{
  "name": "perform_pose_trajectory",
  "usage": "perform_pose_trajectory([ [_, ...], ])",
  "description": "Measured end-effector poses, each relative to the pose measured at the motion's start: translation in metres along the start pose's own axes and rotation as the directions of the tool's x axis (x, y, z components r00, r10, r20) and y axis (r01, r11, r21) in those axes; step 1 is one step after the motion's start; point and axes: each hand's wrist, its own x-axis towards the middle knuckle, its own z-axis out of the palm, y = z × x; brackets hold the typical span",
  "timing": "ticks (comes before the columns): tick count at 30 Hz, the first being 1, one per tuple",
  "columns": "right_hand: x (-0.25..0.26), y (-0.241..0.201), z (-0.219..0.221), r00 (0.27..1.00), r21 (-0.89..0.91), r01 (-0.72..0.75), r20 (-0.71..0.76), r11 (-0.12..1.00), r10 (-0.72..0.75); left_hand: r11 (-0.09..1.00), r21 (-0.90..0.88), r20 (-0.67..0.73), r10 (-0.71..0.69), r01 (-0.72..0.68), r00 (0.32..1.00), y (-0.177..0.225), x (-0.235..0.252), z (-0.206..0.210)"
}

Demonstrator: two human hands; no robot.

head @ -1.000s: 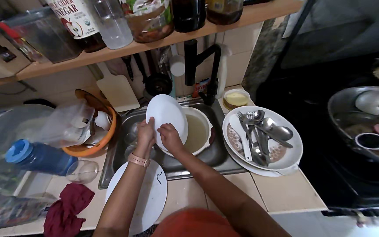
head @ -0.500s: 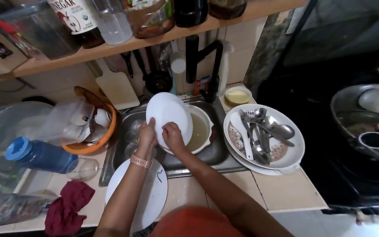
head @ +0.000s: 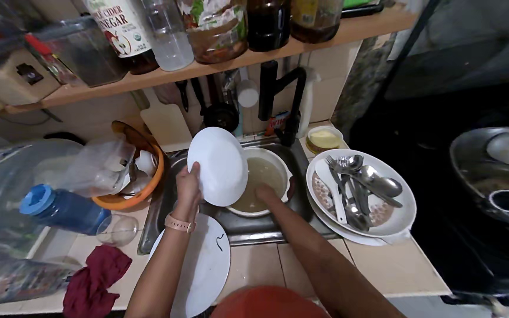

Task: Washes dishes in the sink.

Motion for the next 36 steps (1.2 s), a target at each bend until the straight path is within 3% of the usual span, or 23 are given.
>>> perform_pose_trajectory([
  [2,0.009,-0.007,-0.002,0.991,-0.020,0.131,0.037,0.991,-0.130,0.995,0.090,0.033,0.049,-0.052,0.998,0.003,0.000,-0.006],
  [5,-0.007,-0.019,-0.014,0.990,0.089,0.126,-0.070,0.988,-0.120,0.974,0.177,0.081,0.127,-0.140,0.989,0.003,0.001,-0.014],
  [7,-0.023,-0.019,-0.016,0.977,0.144,0.196,-0.110,0.970,-0.181,0.962,0.195,0.113,0.175,-0.194,0.978,0.003,0.000,-0.020],
  [9,-0.040,-0.020,-0.015,0.969,0.361,0.240,-0.138,0.901,-0.203,0.937,0.232,0.161,0.227,-0.261,0.960,0.004,-0.003,-0.025],
  [10,-0.050,-0.023,-0.014,0.974,0.565,0.224,-0.145,0.794,-0.172,0.915,0.263,0.200,0.260,-0.308,0.945,0.003,-0.006,-0.028],
  [12,-0.066,-0.026,-0.014,0.990,0.920,0.116,-0.075,0.376,-0.122,0.844,0.316,0.318,0.336,-0.433,0.886,0.001,-0.014,-0.034],
  [14,-0.077,-0.023,-0.020,0.988,0.999,0.045,-0.041,0.027,-0.148,0.741,0.316,0.476,0.417,-0.593,0.774,-0.004,-0.024,-0.041],
  [18,-0.094,-0.009,-0.032,0.997,0.960,-0.021,-0.002,-0.281,-0.081,0.441,0.121,0.750,0.547,-0.889,0.373,-0.026,-0.039,-0.056],
  [20,-0.103,-0.002,-0.027,1.000,0.939,-0.017,0.020,-0.344,0.003,0.332,0.037,0.806,0.548,-0.943,0.224,-0.039,-0.045,-0.064],
  [24,-0.127,0.004,-0.007,0.997,0.937,0.077,-0.073,-0.342,0.023,0.227,-0.042,0.832,0.547,-0.973,0.092,-0.063,-0.045,-0.085],
  [25,-0.134,0.003,-0.003,0.994,0.929,0.111,-0.100,-0.352,0.051,0.230,-0.032,0.832,0.546,-0.973,0.102,-0.068,-0.043,-0.091],
  [27,-0.147,-0.002,0.003,0.981,0.908,0.185,-0.151,-0.376,0.119,0.369,0.032,0.783,0.569,-0.929,0.253,-0.077,-0.041,-0.100],
  [29,-0.157,-0.005,0.007,0.966,0.879,0.255,-0.211,-0.402,0.152,0.664,0.119,0.665,0.498,-0.738,0.556,-0.078,-0.047,-0.099],
  [30,-0.160,-0.007,0.009,0.957,0.869,0.286,-0.237,-0.403,0.166,0.807,0.153,0.576,0.396,-0.571,0.715,-0.076,-0.050,-0.094],
  [31,-0.163,-0.008,0.010,0.950,0.865,0.308,-0.257,-0.396,0.178,0.926,0.140,0.507,0.236,-0.350,0.829,-0.073,-0.057,-0.087],
  [32,-0.166,-0.008,0.012,0.946,0.864,0.321,-0.268,-0.388,0.184,0.987,0.101,0.473,0.066,-0.129,0.879,-0.068,-0.065,-0.080],
  [34,-0.170,-0.008,0.016,0.944,0.874,0.323,-0.269,-0.362,0.194,0.975,-0.010,0.478,-0.189,0.220,0.858,-0.064,-0.077,-0.069],
  [36,-0.172,-0.006,0.021,0.946,0.884,0.312,-0.255,-0.347,0.200,0.906,-0.129,0.481,-0.298,0.403,0.824,-0.068,-0.084,-0.061],
])
